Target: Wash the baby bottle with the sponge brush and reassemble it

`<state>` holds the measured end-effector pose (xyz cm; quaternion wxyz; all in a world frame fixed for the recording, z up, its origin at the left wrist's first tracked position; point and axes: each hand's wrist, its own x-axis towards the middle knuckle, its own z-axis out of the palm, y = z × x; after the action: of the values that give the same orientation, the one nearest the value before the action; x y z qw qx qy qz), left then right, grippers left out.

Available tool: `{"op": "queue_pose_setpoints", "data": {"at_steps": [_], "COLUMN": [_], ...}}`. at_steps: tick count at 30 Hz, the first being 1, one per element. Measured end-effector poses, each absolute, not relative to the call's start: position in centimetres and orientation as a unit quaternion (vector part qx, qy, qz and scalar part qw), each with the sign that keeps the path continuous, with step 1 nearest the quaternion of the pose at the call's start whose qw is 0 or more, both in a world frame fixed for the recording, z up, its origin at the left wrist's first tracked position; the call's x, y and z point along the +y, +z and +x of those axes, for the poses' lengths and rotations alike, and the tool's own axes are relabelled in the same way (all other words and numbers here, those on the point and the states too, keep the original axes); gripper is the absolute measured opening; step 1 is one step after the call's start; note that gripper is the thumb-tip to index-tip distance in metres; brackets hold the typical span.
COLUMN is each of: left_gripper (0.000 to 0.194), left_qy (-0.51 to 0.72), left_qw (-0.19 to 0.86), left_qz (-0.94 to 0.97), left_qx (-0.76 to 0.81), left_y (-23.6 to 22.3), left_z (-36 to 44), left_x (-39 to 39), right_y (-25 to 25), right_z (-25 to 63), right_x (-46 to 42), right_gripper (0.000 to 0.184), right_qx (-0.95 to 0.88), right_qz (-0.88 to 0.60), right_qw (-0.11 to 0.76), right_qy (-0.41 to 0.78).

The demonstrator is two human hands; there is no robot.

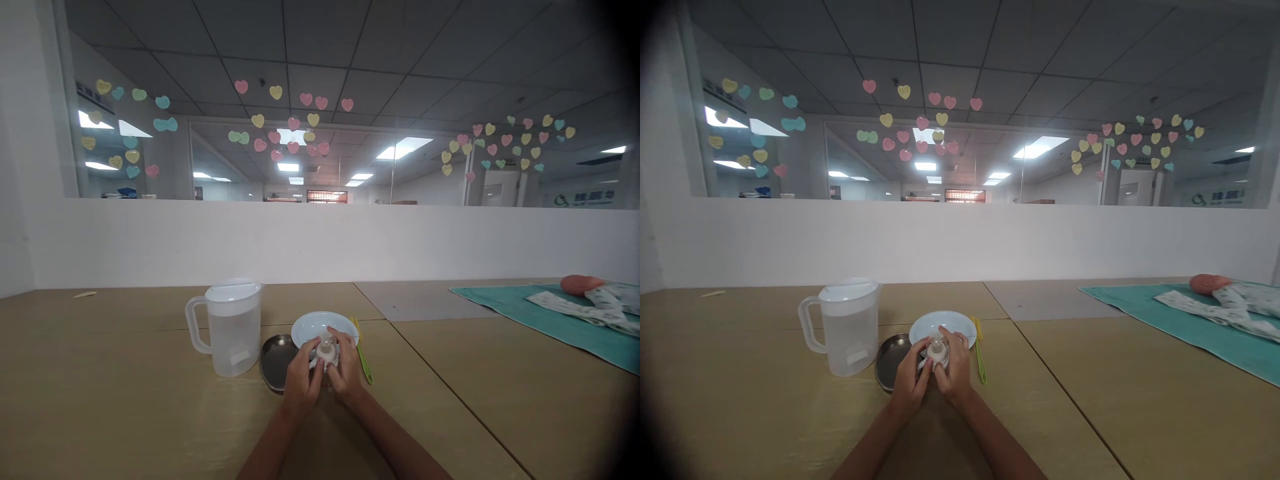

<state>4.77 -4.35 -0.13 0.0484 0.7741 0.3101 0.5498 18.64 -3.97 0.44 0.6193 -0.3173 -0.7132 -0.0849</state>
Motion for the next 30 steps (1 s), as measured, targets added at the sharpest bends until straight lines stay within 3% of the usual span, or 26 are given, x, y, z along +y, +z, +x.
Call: {"op": "queue_pose_setpoints", "data": {"at_steps": [20, 25, 30], "left_gripper": [0.037, 0.056, 0.053], "left_qy": [0.564, 0.658, 0.721], "left_qw": [0.096, 0.204, 0.206], "left_qz": [0.765, 0.668, 0.592], "left_qx": [0.296, 0.281, 0.294], "left_y": [-0.5, -0.3, 0.2], "left_z": [4.7, 4.5, 3.5], "left_x": [-4.3, -3.6, -3.0], "right_y": [-0.2, -0.2, 0.3], "right_z": [18.4, 19.3, 19.6], "right_x": [-3.7, -3.8, -4.0], "right_gripper": [0.055, 0.063, 0.063], "right_qx": [-0.711, -0.735, -0.737], "right_qz": [-0.328, -0.327, -0.332], "right_qw": [0.610, 0.567, 0.566], "right_qy": [-0.120, -0.176, -0.162]}}
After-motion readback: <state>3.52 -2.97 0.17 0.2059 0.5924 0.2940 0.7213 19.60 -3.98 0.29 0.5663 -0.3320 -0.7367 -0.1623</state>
